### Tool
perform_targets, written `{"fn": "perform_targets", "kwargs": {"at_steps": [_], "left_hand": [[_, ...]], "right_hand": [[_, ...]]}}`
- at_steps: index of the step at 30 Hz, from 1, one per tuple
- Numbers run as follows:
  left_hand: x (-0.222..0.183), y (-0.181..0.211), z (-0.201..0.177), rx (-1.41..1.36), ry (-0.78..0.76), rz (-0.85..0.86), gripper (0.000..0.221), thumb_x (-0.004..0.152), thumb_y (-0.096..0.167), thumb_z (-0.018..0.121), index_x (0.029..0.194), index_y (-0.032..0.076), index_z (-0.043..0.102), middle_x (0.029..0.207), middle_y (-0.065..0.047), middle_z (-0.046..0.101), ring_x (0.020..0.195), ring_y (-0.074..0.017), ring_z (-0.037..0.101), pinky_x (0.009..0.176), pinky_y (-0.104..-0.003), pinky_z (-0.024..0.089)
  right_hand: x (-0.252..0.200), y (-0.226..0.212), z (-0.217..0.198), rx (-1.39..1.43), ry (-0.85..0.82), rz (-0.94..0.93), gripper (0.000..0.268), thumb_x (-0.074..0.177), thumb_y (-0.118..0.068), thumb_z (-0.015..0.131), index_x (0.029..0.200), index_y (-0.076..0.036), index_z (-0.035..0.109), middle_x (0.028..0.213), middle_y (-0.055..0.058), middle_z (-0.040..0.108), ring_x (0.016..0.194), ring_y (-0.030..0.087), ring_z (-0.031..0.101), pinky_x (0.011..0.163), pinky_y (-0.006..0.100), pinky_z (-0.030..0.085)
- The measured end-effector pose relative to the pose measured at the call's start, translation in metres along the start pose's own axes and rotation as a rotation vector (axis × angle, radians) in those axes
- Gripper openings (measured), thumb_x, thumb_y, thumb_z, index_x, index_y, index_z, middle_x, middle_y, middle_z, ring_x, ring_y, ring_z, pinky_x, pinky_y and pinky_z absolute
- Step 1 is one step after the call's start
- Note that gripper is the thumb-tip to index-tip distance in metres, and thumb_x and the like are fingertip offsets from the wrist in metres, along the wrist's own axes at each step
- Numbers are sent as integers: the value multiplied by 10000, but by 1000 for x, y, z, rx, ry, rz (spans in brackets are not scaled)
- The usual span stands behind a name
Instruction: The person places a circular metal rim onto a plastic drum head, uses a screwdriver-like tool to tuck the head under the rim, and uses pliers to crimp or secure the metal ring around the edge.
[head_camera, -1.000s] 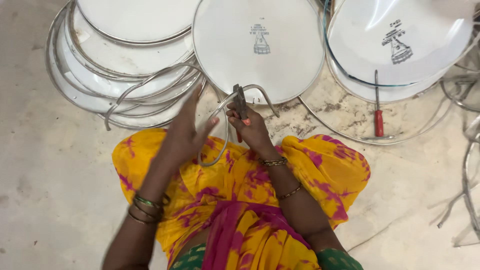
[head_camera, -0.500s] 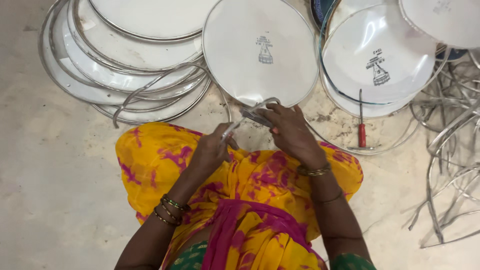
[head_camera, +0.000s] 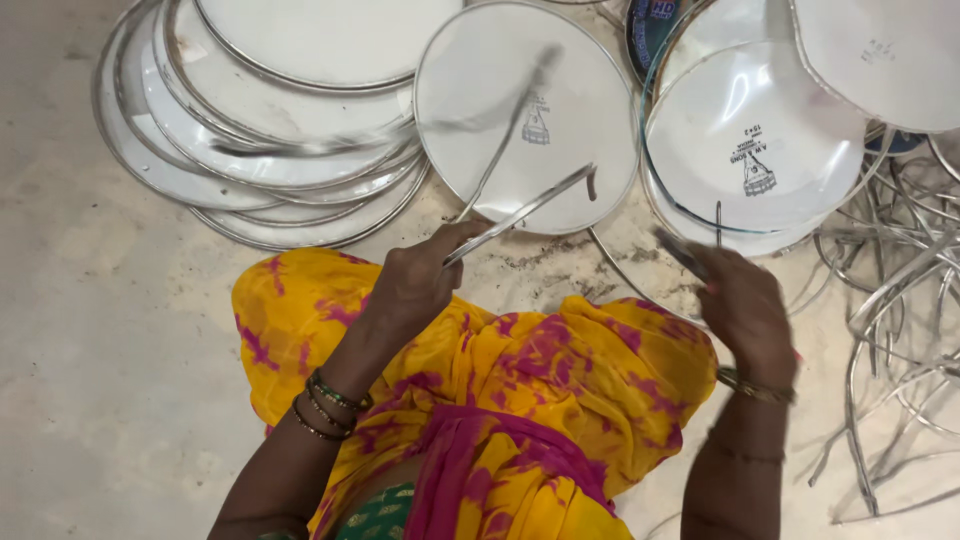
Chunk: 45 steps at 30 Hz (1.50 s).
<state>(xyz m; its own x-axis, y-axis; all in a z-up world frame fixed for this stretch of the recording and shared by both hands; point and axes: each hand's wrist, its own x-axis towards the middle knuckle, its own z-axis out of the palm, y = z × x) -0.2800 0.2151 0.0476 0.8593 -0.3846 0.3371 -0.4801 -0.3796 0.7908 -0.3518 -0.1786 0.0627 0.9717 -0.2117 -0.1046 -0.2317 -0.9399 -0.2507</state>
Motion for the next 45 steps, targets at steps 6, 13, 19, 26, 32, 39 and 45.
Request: {"fn": "perform_targets", "kwargs": {"at_steps": [6, 13, 19, 26, 32, 39, 45], "left_hand": [[5, -7, -5, -125, 44, -192, 295, 1030, 48, 491, 1298, 83, 608, 635, -60, 634, 524, -159, 629, 498, -315, 502], [6, -11, -17, -178, 105, -198, 271, 1065, 56, 479, 1295, 78, 619, 599, -37, 594, 485, -105, 550, 490, -279, 443], [9, 1, -27, -131, 23, -98, 353, 997, -10, 478, 1310, 74, 616, 629, -39, 592, 545, -96, 602, 538, -265, 480], [3, 20, -35, -166, -62, -251, 288, 1047, 48, 496, 1274, 95, 666, 550, -72, 566, 495, -145, 563, 514, -320, 464], [-10, 30, -47, -134, -111, -154, 300, 1009, 43, 514, 1268, 110, 651, 626, -43, 615, 557, -130, 657, 540, -313, 528], [-21, 26, -65, -13, -214, -142, 269, 953, 63, 610, 1211, 104, 670, 608, -78, 618, 531, -181, 643, 531, -331, 495], [-20, 19, -64, 30, -130, -182, 345, 901, 55, 713, 1240, 117, 694, 749, -87, 702, 648, -180, 711, 607, -314, 547]], "right_hand": [[-55, 180, 87, -67, -182, 457, 494, 860, -184, 699, 1349, -174, 627, 1176, 198, 714, 1101, 404, 669, 932, 508, 535], [-168, 242, 193, -158, -201, 792, 302, 923, -192, 571, 1173, -71, 690, 1178, 247, 721, 1099, 461, 659, 909, 556, 526], [-187, 218, 206, -20, -326, 949, 603, 830, -376, 806, 1262, 21, 670, 1240, 254, 706, 1155, 410, 677, 952, 497, 559], [-94, 122, 67, 352, 258, 409, 607, 960, -377, 694, 1481, -90, 574, 1408, 200, 631, 1243, 310, 636, 1001, 425, 503], [-41, -63, -21, 603, 205, -197, 554, 1042, -239, 591, 1555, -79, 457, 1460, 160, 601, 1310, 305, 621, 1070, 408, 515], [-13, -163, -27, 507, -91, -387, 417, 992, -222, 622, 1396, -119, 616, 1214, 75, 752, 966, 212, 741, 864, 357, 578], [-4, -147, -19, 355, -158, -508, 276, 942, -191, 688, 1185, -69, 737, 1007, 91, 786, 893, 250, 740, 782, 366, 570]]}}
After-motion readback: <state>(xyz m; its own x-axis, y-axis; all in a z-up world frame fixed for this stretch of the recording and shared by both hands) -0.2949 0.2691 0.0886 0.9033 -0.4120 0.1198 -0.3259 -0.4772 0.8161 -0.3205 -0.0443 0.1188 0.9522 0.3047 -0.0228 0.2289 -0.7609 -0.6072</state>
